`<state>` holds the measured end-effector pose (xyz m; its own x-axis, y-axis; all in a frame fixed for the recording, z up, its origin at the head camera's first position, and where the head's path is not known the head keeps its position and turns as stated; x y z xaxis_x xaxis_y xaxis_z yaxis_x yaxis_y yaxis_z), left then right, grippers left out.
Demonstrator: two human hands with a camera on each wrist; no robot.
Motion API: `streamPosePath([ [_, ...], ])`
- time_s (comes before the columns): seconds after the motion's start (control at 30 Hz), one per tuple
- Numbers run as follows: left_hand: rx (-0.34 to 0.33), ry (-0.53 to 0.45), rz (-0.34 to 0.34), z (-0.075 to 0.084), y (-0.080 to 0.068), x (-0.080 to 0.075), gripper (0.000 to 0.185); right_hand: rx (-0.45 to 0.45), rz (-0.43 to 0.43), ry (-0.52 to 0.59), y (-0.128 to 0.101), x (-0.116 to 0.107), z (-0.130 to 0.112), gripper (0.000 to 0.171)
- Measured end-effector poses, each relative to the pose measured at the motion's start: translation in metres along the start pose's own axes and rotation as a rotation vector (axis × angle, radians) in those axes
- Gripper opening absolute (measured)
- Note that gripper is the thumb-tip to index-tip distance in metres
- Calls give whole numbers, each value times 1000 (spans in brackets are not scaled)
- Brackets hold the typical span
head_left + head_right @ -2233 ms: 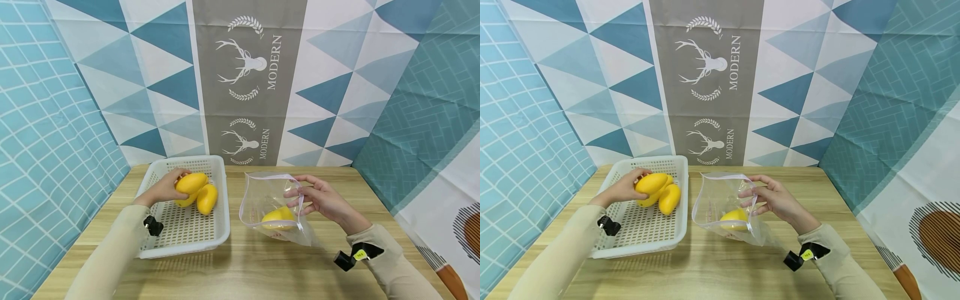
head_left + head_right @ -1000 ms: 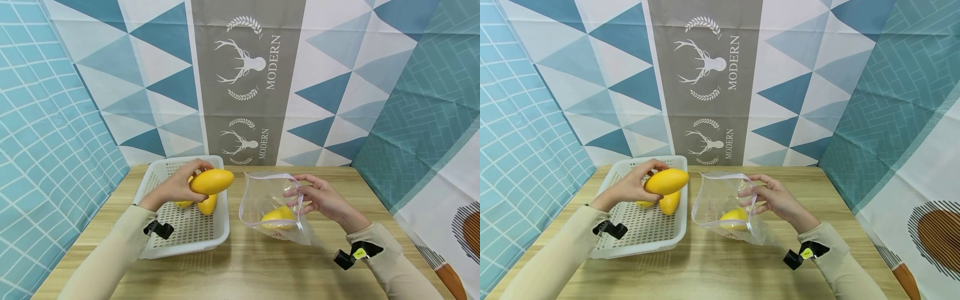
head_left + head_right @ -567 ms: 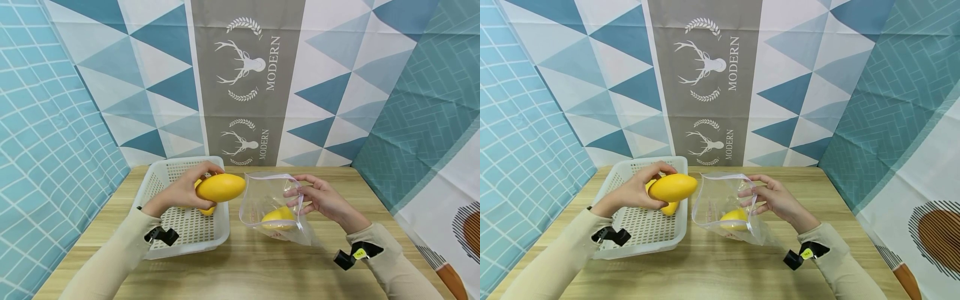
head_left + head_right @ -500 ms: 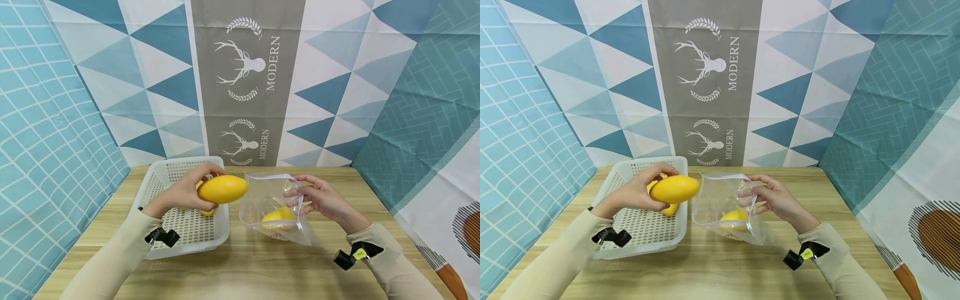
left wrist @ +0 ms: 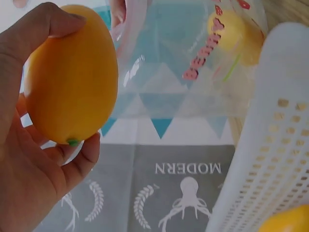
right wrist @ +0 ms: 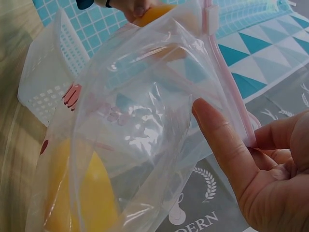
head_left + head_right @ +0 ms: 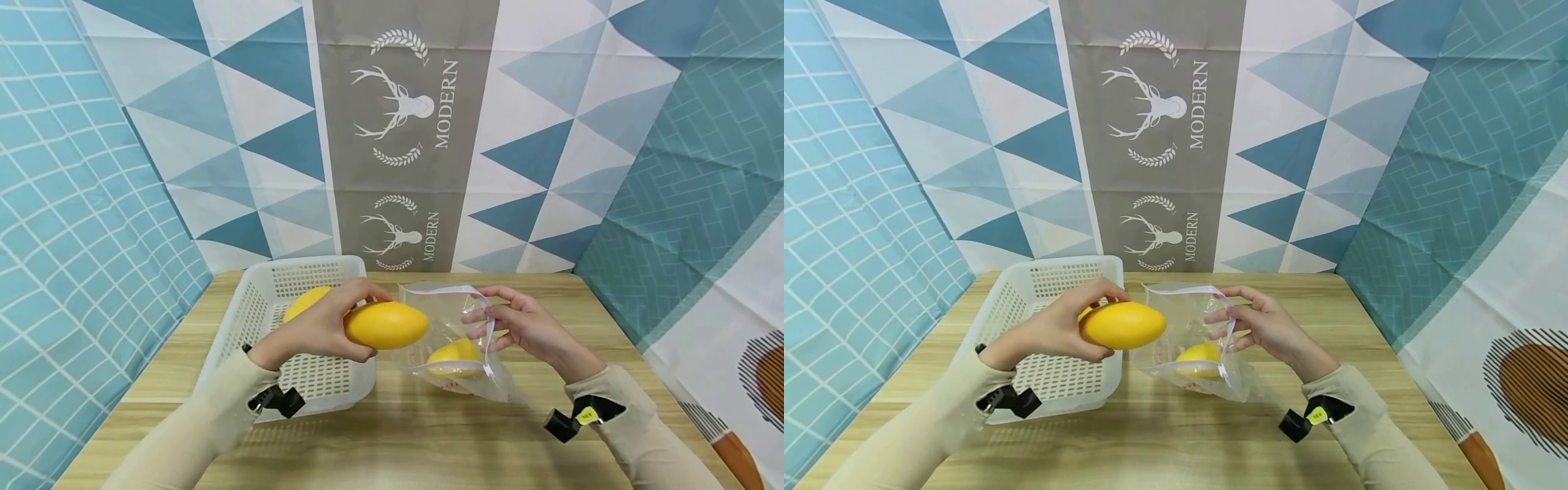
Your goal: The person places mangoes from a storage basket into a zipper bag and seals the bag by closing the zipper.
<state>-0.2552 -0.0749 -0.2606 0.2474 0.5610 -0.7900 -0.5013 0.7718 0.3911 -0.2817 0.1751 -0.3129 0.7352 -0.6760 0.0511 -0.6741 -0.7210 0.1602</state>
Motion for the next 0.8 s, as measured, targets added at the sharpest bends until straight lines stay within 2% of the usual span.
streamPosePath([
  [0.37,12,90,26,20,12,7,64,-3,-9,9,1,1,-1,27],
  [0.57,-11,128,-13,24,18,17,60,10,-7,5,1,2,0,27],
  [0.8,45,220,-56,29,29,30,55,13,-16,1,2,3,2,28],
])
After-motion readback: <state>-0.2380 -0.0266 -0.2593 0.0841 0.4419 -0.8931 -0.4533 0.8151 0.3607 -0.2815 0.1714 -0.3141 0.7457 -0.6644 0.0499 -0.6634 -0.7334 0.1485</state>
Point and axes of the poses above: each hand's wrist, its own y-axis towards the middle knuckle, its own x-axis out of the palm, z = x × y, the point moved 8 cm from there along y, towards the middle knuckle, and after that the axes turned 7 degrees about -z, right-handed, at the moved point
